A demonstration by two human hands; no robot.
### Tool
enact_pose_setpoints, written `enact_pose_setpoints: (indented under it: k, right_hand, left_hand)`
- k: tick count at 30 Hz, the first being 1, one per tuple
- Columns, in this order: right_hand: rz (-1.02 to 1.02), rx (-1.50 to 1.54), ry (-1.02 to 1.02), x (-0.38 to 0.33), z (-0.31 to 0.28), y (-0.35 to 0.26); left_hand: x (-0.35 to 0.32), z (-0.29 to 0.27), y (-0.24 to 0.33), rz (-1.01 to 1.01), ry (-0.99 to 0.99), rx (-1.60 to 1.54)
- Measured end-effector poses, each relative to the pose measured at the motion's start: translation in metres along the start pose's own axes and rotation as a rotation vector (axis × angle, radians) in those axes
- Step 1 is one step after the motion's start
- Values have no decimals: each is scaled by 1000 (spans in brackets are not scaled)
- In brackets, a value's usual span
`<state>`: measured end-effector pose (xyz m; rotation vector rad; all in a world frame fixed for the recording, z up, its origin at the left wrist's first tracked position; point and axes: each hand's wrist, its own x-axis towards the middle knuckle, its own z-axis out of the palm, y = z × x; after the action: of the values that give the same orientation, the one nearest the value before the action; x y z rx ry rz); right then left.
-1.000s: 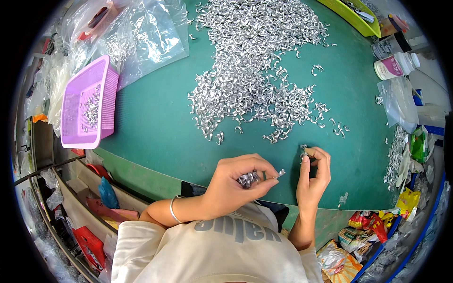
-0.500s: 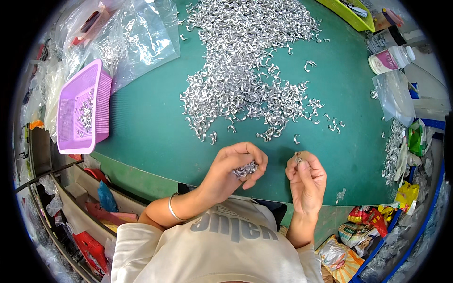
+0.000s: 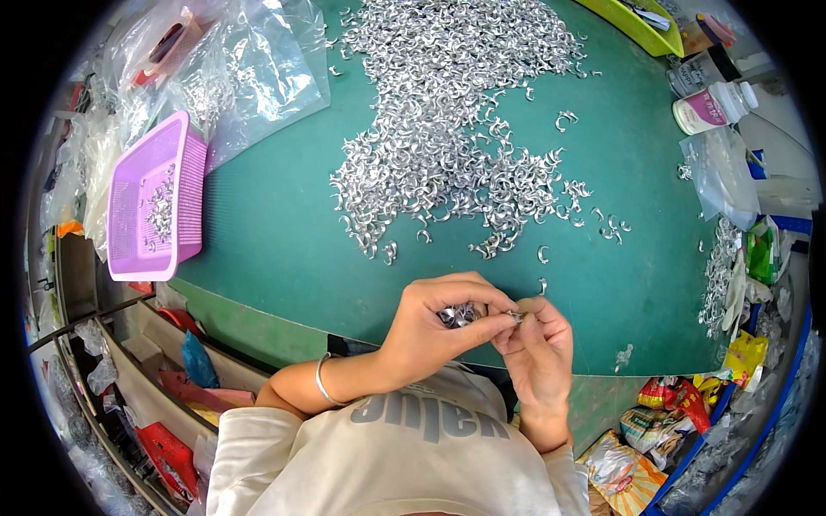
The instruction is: The person sorts through a pile of small silver metal pieces on a green table by hand, picking up individual pieces and placing them into a pink plastic tray.
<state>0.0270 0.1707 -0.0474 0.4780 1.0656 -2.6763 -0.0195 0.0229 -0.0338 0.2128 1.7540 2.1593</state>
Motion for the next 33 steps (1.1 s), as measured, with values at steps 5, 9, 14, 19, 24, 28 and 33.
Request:
enact_pose_setpoints:
  k: [5, 9, 14, 19, 24, 28, 33]
  right_hand:
    - [-127, -93, 52, -3, 6, 2]
    - [-240, -195, 16, -3, 4, 4]
    - [-347, -395, 72, -6, 11, 2]
    - [-392, -411, 51, -7, 11, 1]
    - [-396, -404, 30, -7, 10, 1]
    - [-405, -412, 49, -6, 9, 2]
    - [-471, -492, 52, -5, 10, 2]
  left_hand:
    - [-3, 0, -2, -53, 12, -48]
    - [-5, 1, -1, -54, 5, -104]
    - [-4, -3, 4, -257, -40, -248]
    - [-5, -4, 5, -341, -37, -319]
    - [-9, -6, 1, -446, -82, -443]
    - [-6, -4, 5, -611, -108, -611]
    - [-4, -6, 0, -641, -170, -706]
